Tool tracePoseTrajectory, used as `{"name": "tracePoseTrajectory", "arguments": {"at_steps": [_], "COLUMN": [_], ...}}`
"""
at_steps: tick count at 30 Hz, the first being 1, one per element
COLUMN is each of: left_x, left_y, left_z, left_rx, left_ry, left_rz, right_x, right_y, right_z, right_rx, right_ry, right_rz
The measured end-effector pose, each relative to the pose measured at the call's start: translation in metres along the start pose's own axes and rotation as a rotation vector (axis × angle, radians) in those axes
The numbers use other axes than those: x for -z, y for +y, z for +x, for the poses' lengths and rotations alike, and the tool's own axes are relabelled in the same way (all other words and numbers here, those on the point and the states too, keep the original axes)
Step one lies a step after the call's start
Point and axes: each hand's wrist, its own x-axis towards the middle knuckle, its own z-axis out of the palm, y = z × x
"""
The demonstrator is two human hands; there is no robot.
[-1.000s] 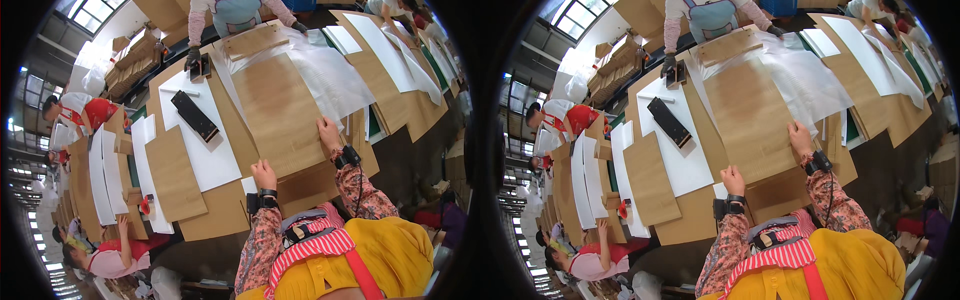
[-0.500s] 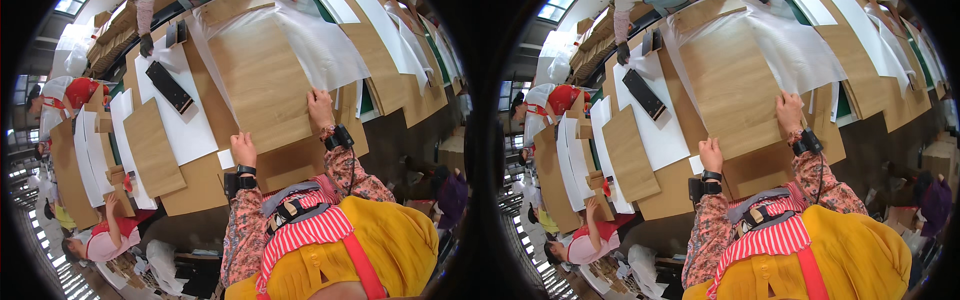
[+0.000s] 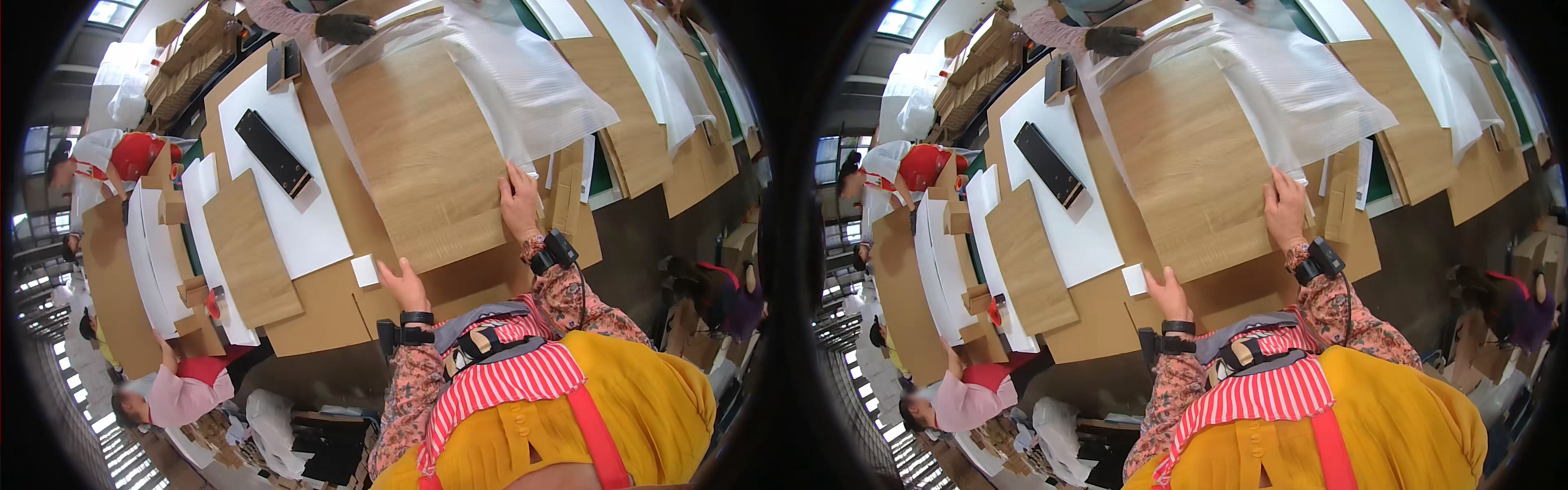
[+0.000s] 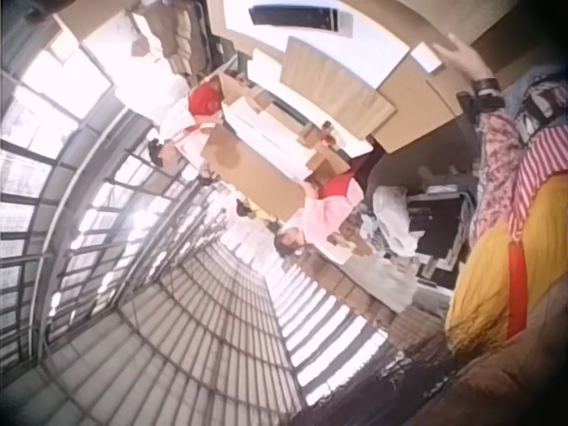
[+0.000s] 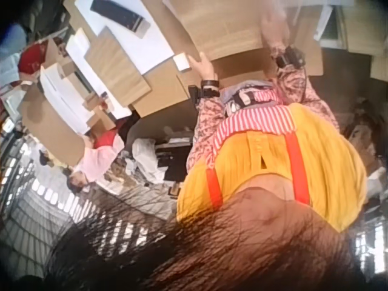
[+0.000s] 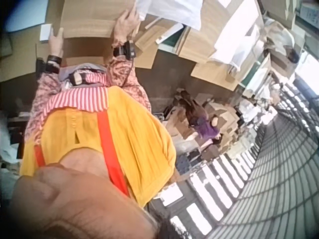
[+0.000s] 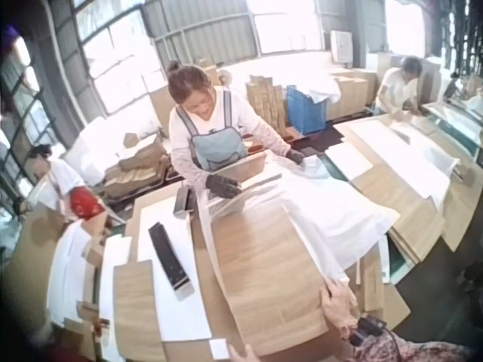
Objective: Packing wooden furniture panels and metal components into cardboard boxes using protective foam and tape.
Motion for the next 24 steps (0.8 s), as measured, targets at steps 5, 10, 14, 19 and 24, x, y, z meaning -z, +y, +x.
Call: {"name": "tracePoseTrajectory", "arguments": {"at_steps": [5,10,14,19,24], "left_x": [-0.006,-0.007,-0.011,-0.013,0.029], "left_y": [0.012,0.014,0.011,-0.005,-0.036], "left_z": [0.016,0.027,0.031,0.024,0.068], "left_rx": [0.754,0.929,0.928,0.795,0.769], "left_ry": [-0.261,-0.195,-0.155,-0.285,-0.505], "left_rz": [-1.104,-1.052,-1.053,-1.054,-0.672], "right_x": [0.003,0.004,0.007,0.002,0.001], "right_y": [-0.016,-0.020,-0.024,-0.024,-0.031], "right_z": [0.000,0.000,0.004,0.008,0.007], "right_rx": [-0.105,-0.112,-0.087,-0.065,-0.061], "right_ry": [-0.045,-0.081,-0.107,-0.090,-0.088], "right_rz": [0.054,0.013,-0.012,-0.040,-0.118]}}
